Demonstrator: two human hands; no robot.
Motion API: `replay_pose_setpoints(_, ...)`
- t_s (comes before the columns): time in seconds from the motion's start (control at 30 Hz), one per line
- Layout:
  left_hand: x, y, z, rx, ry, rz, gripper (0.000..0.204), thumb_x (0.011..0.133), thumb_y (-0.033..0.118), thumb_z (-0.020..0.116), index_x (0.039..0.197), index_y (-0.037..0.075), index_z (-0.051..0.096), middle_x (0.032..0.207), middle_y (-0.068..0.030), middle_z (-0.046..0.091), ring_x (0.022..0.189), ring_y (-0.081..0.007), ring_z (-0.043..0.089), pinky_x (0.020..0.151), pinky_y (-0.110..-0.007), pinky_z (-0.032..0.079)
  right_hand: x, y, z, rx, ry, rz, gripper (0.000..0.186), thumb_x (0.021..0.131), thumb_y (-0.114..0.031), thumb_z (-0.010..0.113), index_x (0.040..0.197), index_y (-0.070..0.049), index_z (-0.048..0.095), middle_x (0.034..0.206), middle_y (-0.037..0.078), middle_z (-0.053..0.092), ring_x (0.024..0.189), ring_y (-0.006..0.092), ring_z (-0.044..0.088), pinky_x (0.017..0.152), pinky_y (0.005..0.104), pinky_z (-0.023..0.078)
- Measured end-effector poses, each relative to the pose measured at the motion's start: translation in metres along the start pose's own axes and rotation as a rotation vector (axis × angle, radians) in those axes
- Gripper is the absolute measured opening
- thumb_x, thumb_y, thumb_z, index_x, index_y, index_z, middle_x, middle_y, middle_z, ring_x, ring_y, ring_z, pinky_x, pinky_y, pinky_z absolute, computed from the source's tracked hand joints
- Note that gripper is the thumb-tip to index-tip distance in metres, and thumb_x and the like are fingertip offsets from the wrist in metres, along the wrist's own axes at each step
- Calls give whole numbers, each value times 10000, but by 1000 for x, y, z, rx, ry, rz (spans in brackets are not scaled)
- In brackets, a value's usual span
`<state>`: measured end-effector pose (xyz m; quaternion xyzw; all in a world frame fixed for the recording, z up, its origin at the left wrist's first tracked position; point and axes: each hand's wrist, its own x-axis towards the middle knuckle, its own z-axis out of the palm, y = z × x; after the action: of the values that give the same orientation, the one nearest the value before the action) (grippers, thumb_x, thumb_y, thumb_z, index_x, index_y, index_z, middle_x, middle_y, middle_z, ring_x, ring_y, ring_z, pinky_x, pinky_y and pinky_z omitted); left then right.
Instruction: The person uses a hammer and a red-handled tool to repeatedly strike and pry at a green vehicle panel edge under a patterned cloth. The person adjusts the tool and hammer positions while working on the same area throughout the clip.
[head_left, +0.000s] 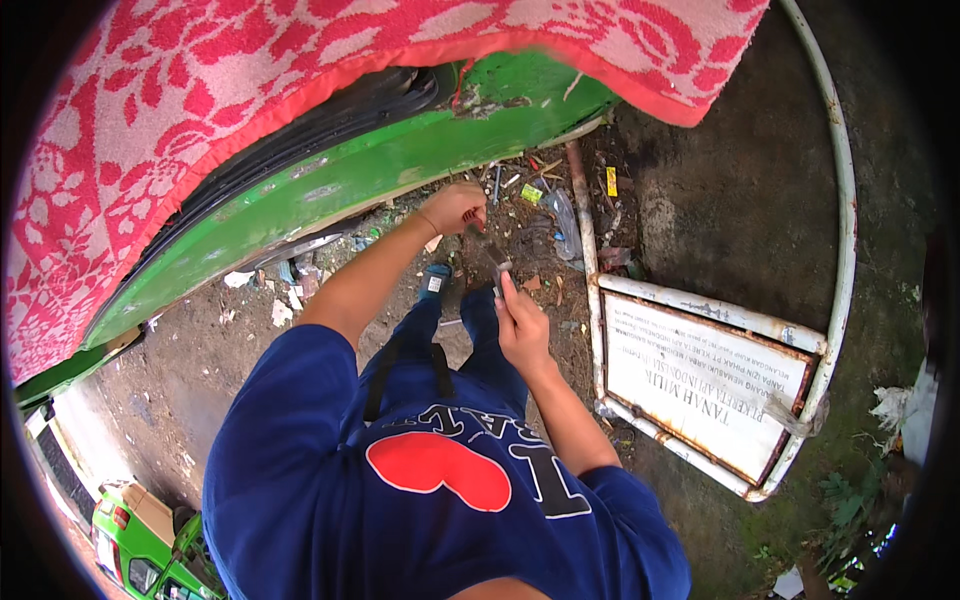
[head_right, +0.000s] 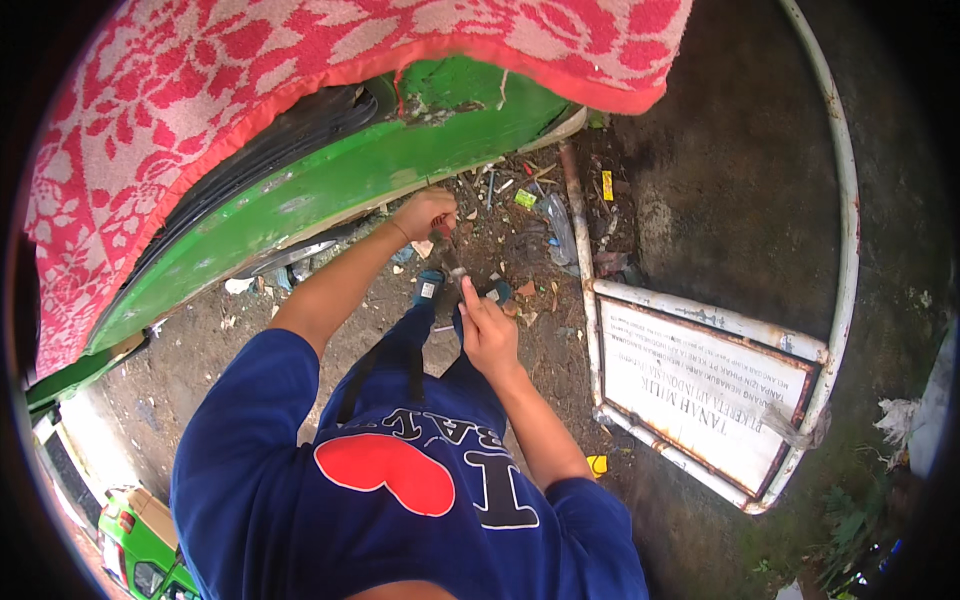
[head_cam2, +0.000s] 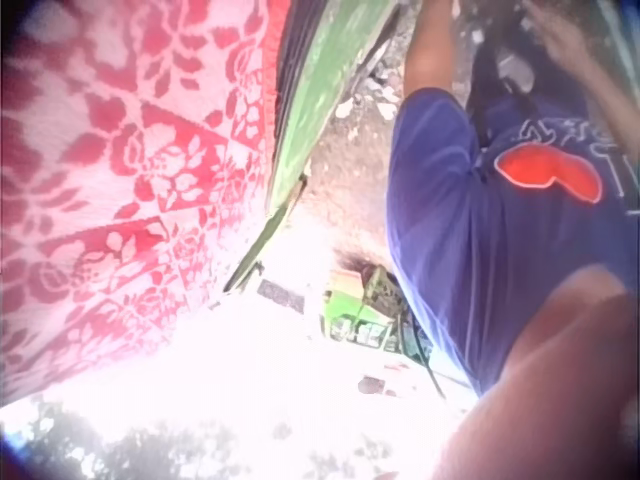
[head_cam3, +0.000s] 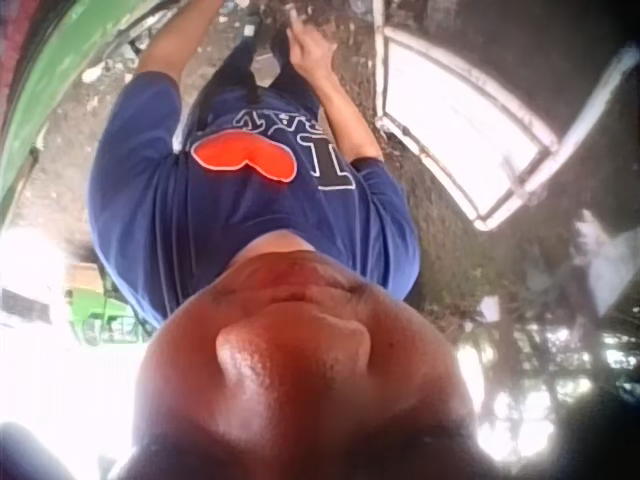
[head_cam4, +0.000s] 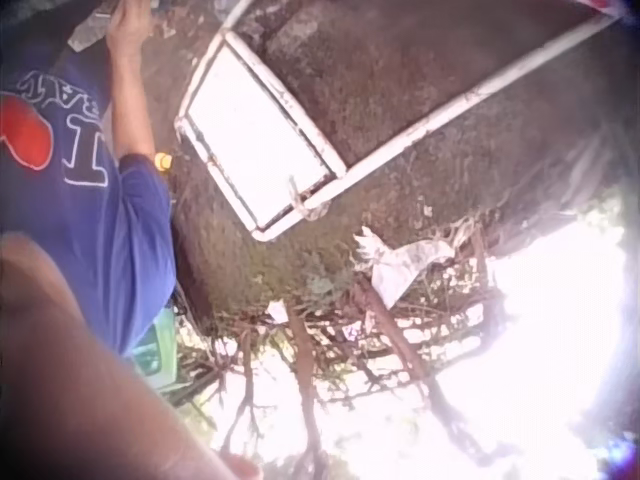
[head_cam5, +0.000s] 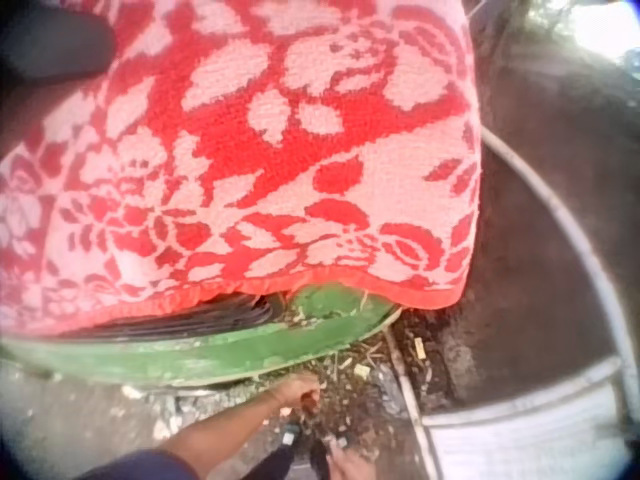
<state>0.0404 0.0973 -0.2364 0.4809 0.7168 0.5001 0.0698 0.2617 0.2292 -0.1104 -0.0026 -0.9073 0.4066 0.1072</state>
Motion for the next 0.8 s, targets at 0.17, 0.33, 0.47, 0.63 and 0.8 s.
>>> replay_pose_setpoints(0.17,4,-11,-2,7,17,-29,225,669,48,722,673,52,497,690,-92,513,695,-318,555,635,-416,449,-2,8,-5,-63,-48,-42,421,886,38,637,1304,28,594,824,162,654,644,253,625,606,321,507)
replay_pose_setpoints(0.33,-23,-20,0,9,32,-158,206,679,56,695,677,42,489,692,-106,508,690,-332,553,640,-419,458,-16,16,6,70,118,25,401,887,36,630,1287,39,603,819,143,648,599,214,593,563,314,487)
replay_pose_setpoints(0.47,-16,-6,-9,24,0,-36,193,698,58,672,686,41,480,695,-104,492,699,-327,540,645,-429,447,-23,11,-6,122,67,146,399,888,10,652,1284,33,606,800,166,634,656,277,624,626,340,506)
replay_pose_setpoints(0.63,-6,2,-11,4,-11,-19,187,710,59,664,689,36,480,700,-110,478,711,-325,524,652,-428,441,-21,21,-6,127,80,147,430,916,24,606,1343,39,564,786,108,641,603,156,585,569,268,476)
replay_pose_setpoints(0.8,-4,4,-12,5,-19,17,190,703,44,669,684,33,480,701,-110,475,712,-327,520,651,-426,437,-16,19,-8,144,83,151,453,929,22,589,1379,41,533,783,85,648,561,98,555,523,249,461)
